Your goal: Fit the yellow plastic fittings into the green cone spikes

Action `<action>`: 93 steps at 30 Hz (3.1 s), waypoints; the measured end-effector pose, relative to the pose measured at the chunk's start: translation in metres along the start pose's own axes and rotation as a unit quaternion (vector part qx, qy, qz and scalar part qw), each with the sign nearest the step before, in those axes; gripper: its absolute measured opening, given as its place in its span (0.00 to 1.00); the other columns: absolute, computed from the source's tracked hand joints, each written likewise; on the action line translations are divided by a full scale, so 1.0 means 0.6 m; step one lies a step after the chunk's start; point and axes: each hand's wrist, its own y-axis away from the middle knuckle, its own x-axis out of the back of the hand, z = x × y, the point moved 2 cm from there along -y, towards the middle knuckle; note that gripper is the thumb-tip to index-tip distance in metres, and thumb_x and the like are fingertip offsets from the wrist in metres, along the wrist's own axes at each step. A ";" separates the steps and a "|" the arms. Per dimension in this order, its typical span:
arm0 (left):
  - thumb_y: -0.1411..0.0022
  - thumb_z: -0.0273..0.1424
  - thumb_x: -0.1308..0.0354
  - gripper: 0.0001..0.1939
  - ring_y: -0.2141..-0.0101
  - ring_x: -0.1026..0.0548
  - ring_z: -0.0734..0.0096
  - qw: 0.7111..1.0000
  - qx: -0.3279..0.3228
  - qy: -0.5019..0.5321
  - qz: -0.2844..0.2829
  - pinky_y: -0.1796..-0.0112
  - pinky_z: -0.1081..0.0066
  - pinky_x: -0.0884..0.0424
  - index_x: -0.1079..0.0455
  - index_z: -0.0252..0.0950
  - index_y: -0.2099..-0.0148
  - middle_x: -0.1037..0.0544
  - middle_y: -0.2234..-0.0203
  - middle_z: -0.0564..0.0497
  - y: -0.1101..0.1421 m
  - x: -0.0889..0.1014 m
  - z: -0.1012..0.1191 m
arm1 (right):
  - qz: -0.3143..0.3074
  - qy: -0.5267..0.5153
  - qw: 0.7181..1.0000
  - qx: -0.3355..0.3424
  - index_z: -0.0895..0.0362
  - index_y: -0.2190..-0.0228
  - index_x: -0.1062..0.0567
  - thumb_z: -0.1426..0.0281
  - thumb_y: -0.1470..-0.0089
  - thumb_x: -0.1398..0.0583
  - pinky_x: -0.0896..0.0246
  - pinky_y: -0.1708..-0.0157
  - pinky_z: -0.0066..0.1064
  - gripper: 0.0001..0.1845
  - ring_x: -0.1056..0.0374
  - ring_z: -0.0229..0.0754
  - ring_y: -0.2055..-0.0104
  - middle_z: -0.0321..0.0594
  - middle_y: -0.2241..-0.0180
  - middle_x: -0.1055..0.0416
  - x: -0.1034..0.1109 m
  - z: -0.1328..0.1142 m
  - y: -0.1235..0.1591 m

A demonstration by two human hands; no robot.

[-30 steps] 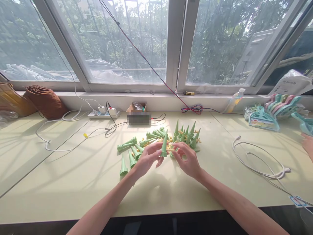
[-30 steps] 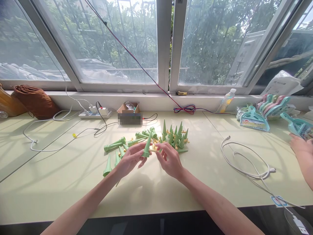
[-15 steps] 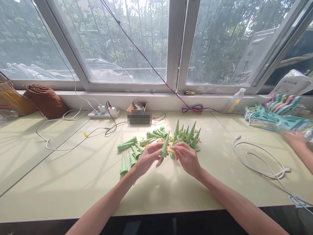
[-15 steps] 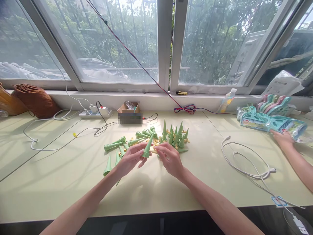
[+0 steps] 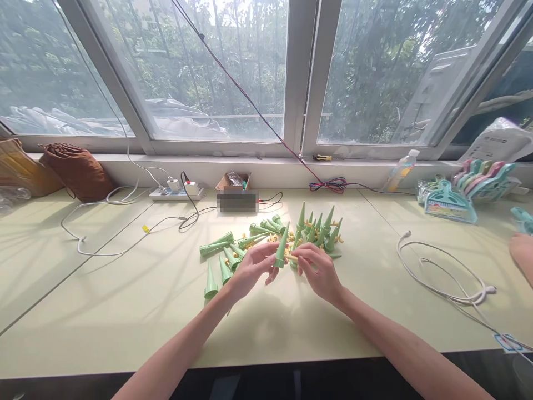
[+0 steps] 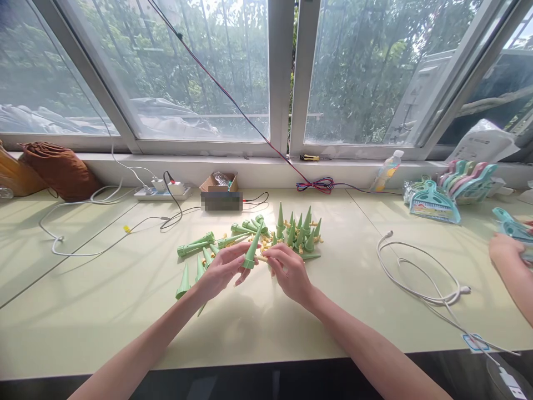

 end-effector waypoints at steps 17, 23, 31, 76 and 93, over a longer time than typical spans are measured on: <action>0.35 0.38 0.40 0.26 0.81 0.33 0.78 0.998 -0.010 -0.059 0.008 0.79 0.74 0.38 0.32 0.33 0.39 0.25 0.72 0.47 0.001 0.000 -0.004 | -0.023 -0.115 0.987 -0.112 0.54 0.61 0.24 0.61 0.36 0.42 0.37 0.80 0.27 0.11 0.37 0.32 0.79 0.39 0.66 0.32 -0.006 0.005 0.004; 0.36 0.39 0.40 0.26 0.81 0.32 0.79 0.997 -0.006 -0.074 0.012 0.78 0.74 0.37 0.32 0.35 0.38 0.24 0.70 0.46 0.000 0.000 -0.005 | -0.020 -0.144 0.980 -0.138 0.55 0.62 0.24 0.61 0.38 0.40 0.38 0.82 0.26 0.11 0.38 0.31 0.80 0.38 0.67 0.30 -0.007 0.004 0.001; 0.36 0.40 0.39 0.25 0.81 0.32 0.80 0.996 -0.020 -0.090 0.020 0.79 0.74 0.35 0.31 0.38 0.39 0.22 0.62 0.43 0.002 -0.002 -0.003 | -0.027 -0.181 0.968 -0.169 0.55 0.63 0.24 0.62 0.39 0.39 0.41 0.85 0.25 0.10 0.38 0.31 0.83 0.34 0.74 0.32 -0.009 0.007 0.001; 0.33 0.36 0.43 0.15 0.78 0.30 0.77 0.969 -0.106 -0.221 0.040 0.79 0.76 0.31 0.28 0.35 0.48 0.28 0.74 0.51 0.009 -0.030 -0.007 | -0.051 -0.164 0.978 -0.118 0.54 0.61 0.28 0.65 0.36 0.42 0.37 0.80 0.27 0.06 0.34 0.32 0.78 0.37 0.66 0.31 -0.001 -0.008 -0.008; 0.35 0.32 0.42 0.06 0.75 0.30 0.79 0.857 -0.200 -0.475 -0.020 0.78 0.78 0.34 0.32 0.34 0.62 0.31 0.69 0.51 -0.053 -0.053 0.061 | 0.071 -0.008 0.997 0.006 0.53 0.59 0.34 0.69 0.33 0.48 0.43 0.82 0.24 0.03 0.38 0.32 0.81 0.31 0.74 0.37 0.026 0.010 -0.010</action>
